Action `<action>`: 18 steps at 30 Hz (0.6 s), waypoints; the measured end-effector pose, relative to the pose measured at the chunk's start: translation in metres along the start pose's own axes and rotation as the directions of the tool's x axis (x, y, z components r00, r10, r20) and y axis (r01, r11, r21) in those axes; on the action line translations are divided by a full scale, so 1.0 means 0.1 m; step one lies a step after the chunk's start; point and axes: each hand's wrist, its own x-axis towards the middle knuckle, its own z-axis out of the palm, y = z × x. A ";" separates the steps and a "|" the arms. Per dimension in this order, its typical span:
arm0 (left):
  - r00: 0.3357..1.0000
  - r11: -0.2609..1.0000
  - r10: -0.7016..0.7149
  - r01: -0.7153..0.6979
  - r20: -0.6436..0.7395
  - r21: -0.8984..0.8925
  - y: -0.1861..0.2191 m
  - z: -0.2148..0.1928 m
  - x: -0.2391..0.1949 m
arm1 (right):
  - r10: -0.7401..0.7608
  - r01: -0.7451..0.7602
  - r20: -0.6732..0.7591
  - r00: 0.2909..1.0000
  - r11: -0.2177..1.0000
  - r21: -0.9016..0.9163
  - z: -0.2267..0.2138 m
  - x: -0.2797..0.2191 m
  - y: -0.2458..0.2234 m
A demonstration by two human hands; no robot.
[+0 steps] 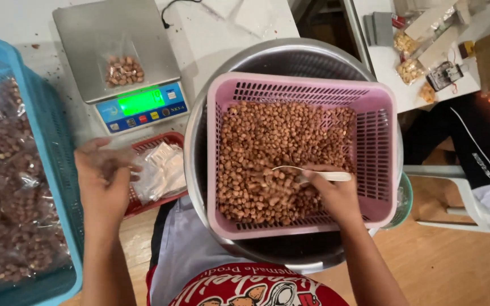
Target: The person scoops peanuts from a pink basket into small plastic bags using a white scoop, weighs each bag on a digital scale, and places the filled bags into a blue basket. The process is repeated continuously.
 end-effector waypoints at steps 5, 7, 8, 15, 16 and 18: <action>0.940 0.695 -0.072 0.287 0.334 -0.659 0.62 0.10 0.05 | -0.149 0.162 -0.067 0.987 0.950 0.269 0.04 -0.02 -0.26; 0.921 0.674 -0.025 0.303 0.389 -0.674 0.74 0.22 -0.04 | -0.138 0.146 -0.047 0.989 0.923 0.355 0.04 -0.01 -0.22; 0.894 0.655 0.024 0.324 0.447 -0.682 0.80 0.28 -0.08 | -0.121 0.121 -0.029 0.992 0.890 0.440 0.05 0.01 -0.21; 0.600 0.571 0.339 0.481 0.725 -0.665 0.80 0.69 -0.32 | -0.310 0.300 -0.054 0.949 0.840 0.452 -0.10 -0.19 -0.89; 0.601 0.552 0.315 0.513 0.735 -0.657 0.74 0.74 -0.36 | -0.380 0.376 -0.059 0.923 0.859 0.347 -0.11 -0.24 -1.01; 0.599 0.533 0.296 0.542 0.744 -0.650 0.68 0.84 -0.38 | -0.451 0.451 -0.059 0.891 0.861 0.236 -0.07 -0.34 -1.19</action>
